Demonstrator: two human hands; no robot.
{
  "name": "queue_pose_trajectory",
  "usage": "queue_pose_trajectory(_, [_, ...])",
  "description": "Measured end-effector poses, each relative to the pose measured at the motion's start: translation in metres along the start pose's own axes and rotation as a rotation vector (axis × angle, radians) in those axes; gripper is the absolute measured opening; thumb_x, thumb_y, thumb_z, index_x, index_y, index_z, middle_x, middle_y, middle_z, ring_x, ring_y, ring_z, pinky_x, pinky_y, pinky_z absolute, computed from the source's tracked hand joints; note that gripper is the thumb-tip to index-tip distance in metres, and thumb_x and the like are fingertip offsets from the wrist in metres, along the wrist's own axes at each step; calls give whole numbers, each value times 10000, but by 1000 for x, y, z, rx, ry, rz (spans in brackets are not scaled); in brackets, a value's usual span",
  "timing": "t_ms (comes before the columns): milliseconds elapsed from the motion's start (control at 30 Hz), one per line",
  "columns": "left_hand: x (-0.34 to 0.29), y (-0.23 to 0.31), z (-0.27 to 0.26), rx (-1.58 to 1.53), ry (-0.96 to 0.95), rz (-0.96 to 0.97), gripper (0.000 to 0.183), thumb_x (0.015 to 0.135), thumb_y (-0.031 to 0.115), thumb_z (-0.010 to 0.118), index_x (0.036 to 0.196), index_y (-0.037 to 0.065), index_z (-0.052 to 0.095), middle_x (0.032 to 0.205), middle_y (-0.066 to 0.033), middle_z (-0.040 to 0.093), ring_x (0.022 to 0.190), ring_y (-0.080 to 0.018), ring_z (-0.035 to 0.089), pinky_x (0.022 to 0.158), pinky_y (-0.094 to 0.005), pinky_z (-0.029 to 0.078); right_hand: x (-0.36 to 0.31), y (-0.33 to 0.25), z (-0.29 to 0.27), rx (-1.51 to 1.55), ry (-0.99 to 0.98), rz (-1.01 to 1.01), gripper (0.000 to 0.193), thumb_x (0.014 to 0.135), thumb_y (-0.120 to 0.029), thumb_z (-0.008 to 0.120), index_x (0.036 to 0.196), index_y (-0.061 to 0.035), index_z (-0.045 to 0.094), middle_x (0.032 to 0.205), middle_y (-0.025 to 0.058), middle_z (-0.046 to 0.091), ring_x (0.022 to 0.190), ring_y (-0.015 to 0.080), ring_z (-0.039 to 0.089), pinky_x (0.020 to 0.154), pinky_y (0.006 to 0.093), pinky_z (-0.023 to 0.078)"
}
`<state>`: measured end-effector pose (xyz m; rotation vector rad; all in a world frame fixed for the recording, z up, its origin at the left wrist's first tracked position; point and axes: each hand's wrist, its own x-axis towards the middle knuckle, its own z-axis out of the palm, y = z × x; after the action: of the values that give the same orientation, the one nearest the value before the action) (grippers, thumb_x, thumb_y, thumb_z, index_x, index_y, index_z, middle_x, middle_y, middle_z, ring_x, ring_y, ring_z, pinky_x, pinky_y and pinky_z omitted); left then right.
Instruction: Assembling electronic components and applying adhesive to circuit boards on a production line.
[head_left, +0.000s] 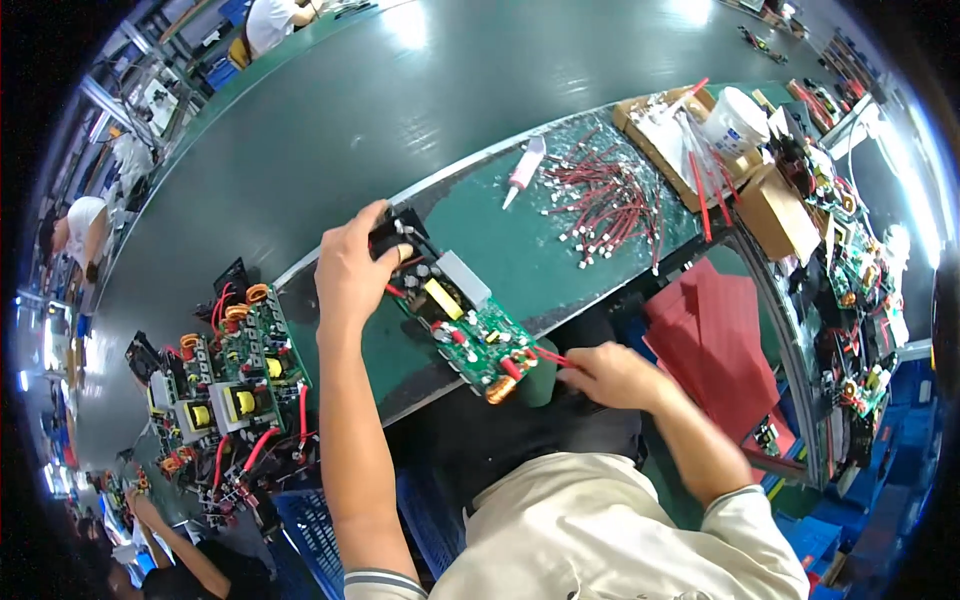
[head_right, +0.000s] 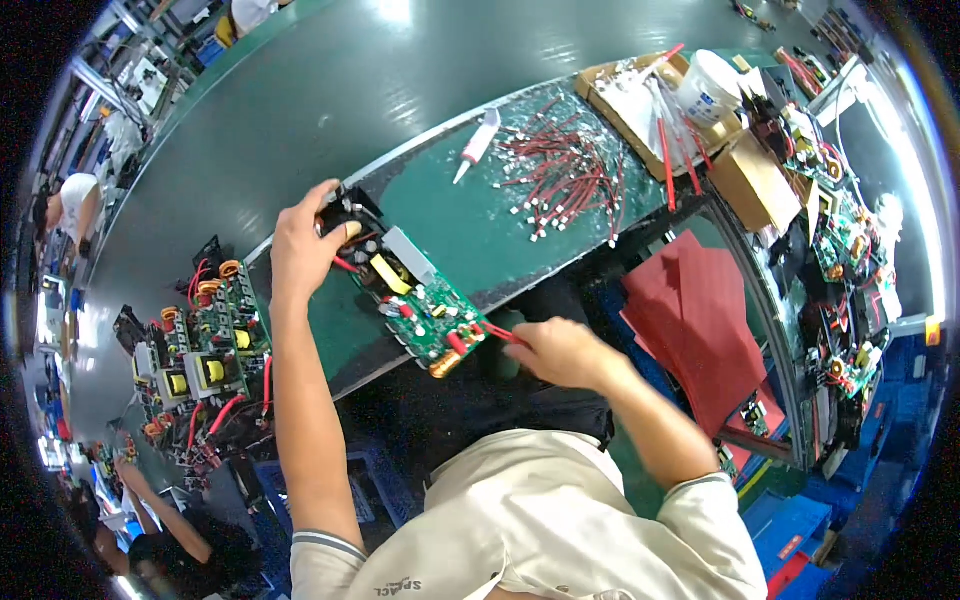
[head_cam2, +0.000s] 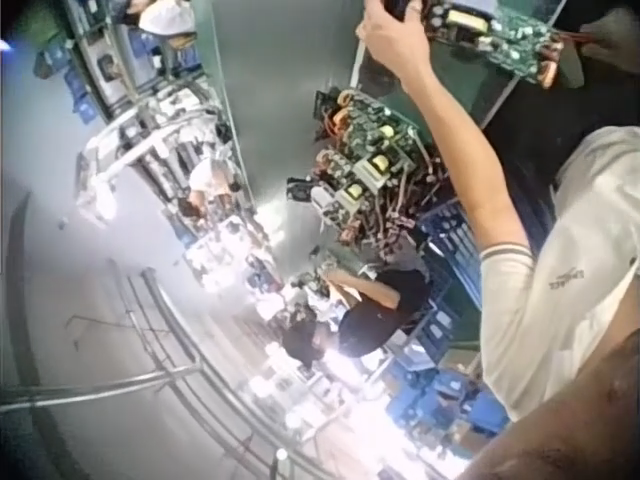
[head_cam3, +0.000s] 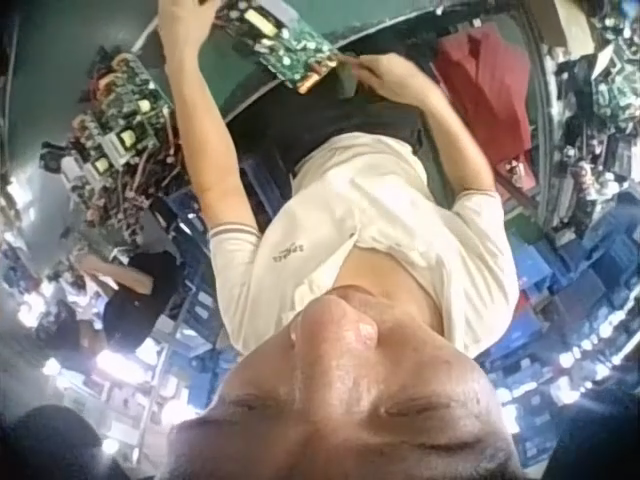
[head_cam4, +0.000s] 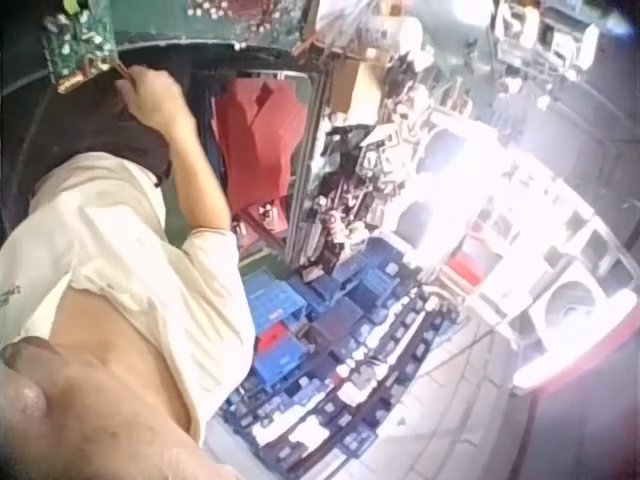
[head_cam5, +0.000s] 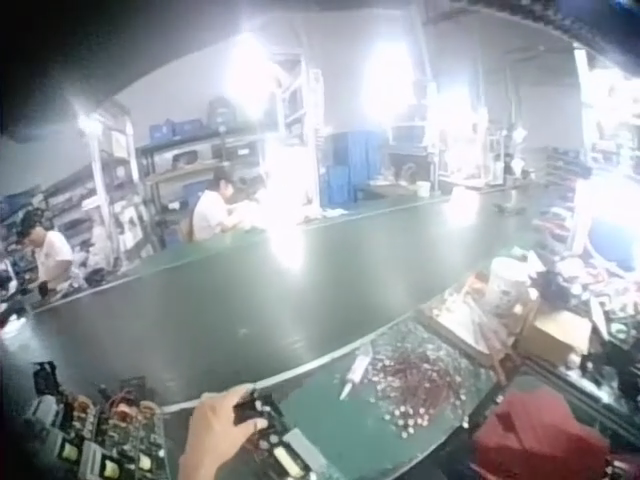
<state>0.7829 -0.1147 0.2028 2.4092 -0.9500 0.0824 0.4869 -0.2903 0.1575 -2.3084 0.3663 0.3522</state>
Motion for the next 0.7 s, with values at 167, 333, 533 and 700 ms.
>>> queue_pose_trajectory(167, [-51, -18, -21, -145, 96, -216, 652, 752, 116, 827, 1347, 44, 572, 983, -132, 711, 804, -190, 647, 737, -308, 500, 46, -73, -95, -948, 12, -124, 143, 802, -237, 704, 826, -102, 746, 855, 126, 694, 914, 281, 675, 848, 481, 475])
queue_pose_trajectory(333, [-106, -44, -25, -49, 318, -351, 518, 778, 238, 805, 1247, 73, 659, 1077, -148, 687, 997, -352, 596, 896, -429, 467, 140, -114, -83, -1213, 269, -378, 132, 802, -246, 678, 741, -153, 749, 971, 63, 692, 1104, 264, 605, 1159, 525, 282])
queue_pose_trajectory(533, [-132, -29, -35, 81, 317, -457, 643, 832, 266, 786, 1388, 60, 536, 1217, -194, 617, 1101, -359, 560, 973, -450, 433, 165, -72, -139, -888, 664, -668, 350, 864, -167, 658, 1212, -151, 634, 1330, 92, 583, 1324, 273, 484, 1151, 503, 320])
queue_pose_trajectory(700, [-138, -16, -36, 78, 562, -168, 563, 870, 124, 757, 1371, 29, 519, 1322, -191, 512, 1253, -349, 482, 1054, -446, 392, 161, 19, -194, -820, 584, 15, 269, 793, -263, 740, 922, -29, 706, 1109, 193, 630, 1108, 401, 589, 921, 508, 489])
